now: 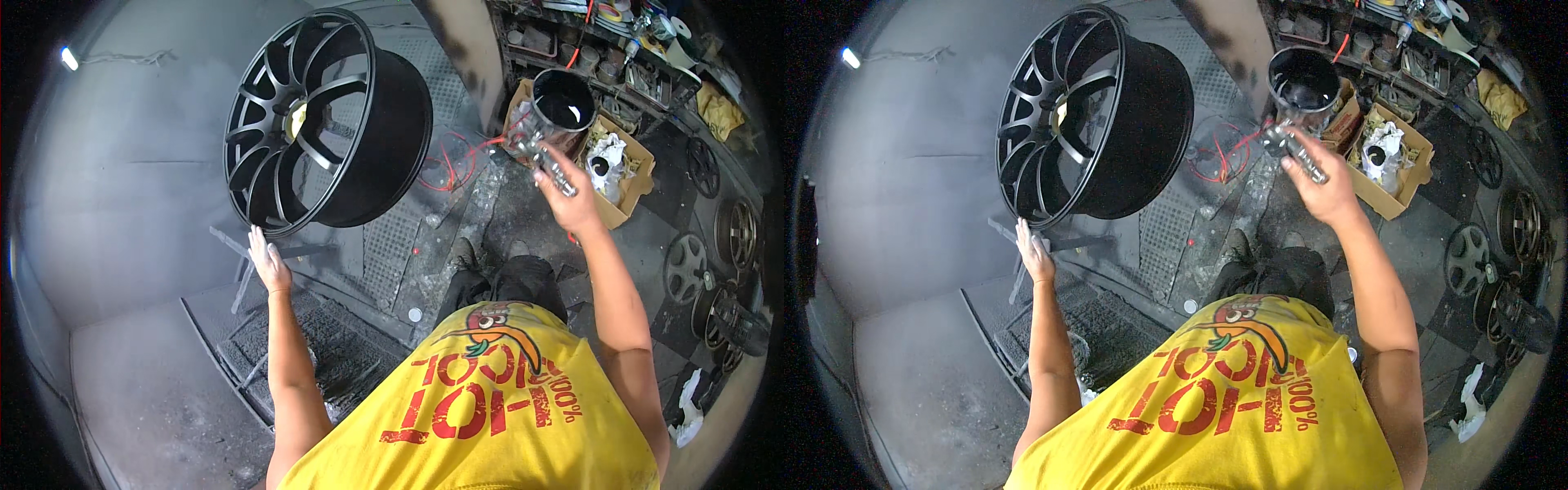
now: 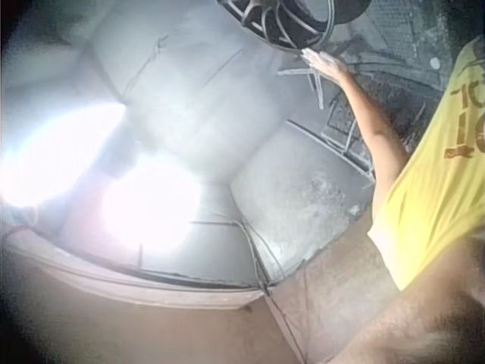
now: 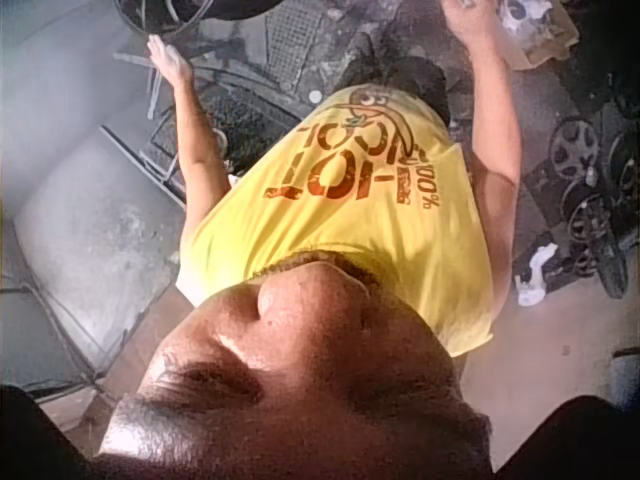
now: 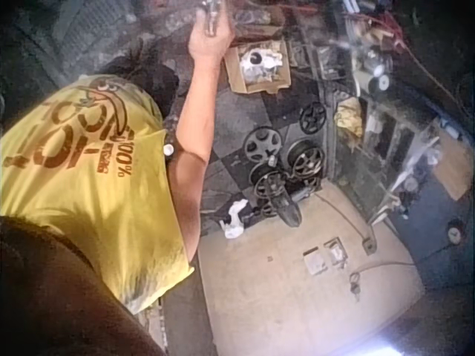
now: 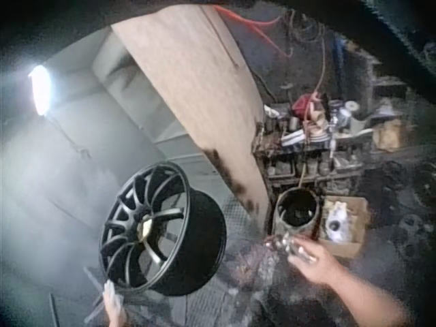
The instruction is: The person mounts a wheel rim onto a rotating stand inside a paint booth, spins the rim by hand, and adjusts and tests a spray gun.
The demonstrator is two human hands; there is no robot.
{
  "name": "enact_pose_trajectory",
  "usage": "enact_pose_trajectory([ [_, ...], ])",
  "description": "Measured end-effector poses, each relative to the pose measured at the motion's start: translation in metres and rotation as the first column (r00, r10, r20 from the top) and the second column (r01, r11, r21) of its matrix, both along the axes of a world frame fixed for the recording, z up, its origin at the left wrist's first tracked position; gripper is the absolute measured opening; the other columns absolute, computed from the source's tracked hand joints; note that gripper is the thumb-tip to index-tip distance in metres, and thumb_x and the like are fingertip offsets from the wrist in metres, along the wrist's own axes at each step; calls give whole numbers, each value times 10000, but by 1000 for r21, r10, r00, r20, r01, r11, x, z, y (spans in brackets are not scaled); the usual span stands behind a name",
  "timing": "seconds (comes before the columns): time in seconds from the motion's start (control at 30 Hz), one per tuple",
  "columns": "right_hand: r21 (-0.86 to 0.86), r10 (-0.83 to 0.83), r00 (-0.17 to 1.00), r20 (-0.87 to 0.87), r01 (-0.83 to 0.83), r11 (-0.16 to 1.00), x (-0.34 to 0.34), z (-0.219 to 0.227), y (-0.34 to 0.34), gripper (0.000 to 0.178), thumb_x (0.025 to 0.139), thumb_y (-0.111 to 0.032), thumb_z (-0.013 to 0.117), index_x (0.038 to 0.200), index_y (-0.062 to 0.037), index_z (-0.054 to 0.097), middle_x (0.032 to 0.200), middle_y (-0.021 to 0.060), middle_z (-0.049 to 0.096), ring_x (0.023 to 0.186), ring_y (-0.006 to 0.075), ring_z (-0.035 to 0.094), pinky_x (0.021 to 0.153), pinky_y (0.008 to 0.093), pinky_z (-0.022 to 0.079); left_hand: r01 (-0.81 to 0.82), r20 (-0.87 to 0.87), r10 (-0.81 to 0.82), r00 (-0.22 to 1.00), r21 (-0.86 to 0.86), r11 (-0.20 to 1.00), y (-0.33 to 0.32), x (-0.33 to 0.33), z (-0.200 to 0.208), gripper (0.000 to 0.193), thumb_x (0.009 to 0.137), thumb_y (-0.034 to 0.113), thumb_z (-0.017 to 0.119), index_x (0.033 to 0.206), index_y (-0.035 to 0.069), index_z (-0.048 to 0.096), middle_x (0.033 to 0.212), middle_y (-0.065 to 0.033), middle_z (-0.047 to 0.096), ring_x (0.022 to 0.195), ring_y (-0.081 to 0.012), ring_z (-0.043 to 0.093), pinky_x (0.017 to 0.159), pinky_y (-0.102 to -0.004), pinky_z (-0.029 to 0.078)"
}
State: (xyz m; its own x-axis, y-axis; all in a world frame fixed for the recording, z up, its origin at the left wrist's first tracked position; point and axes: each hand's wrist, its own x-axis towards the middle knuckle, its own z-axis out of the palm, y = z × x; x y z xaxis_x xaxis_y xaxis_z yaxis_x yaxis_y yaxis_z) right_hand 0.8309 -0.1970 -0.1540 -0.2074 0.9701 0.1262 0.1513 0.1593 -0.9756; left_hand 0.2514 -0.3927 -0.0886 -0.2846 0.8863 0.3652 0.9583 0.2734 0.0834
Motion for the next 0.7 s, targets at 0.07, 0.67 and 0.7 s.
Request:
enact_pose_trajectory([
  [0.07,25,5,1000,-5,-5,1000,0,5,5,412,902,-120,673,1301,-45,609,1202,141,686,1128,186,636,997,313,448,-68,10,68,998,9,998,-2,2,1,535,1050,323,322,1512,58,366,1574,-142,354,1478,-356,261,1193,-524,137],
  [0.67,-415,187,978,-88,-207,886,-16,-41,-24,471,916,-148,673,1364,-53,565,1151,46,680,1037,100,599,958,285,463,112,93,-111,989,1,994,59,154,12,648,941,255,491,1517,6,331,1600,-199,270,1499,-388,191,1191,-566,80],
  [0.7,-369,129,987,-92,-154,917,-15,-49,-11,472,918,-149,672,1368,-61,562,1131,30,677,991,82,596,901,264,479,105,91,-104,990,-2,994,57,152,11,649,943,260,488,1517,3,329,1599,-201,270,1500,-388,188,1191,-566,80],
])
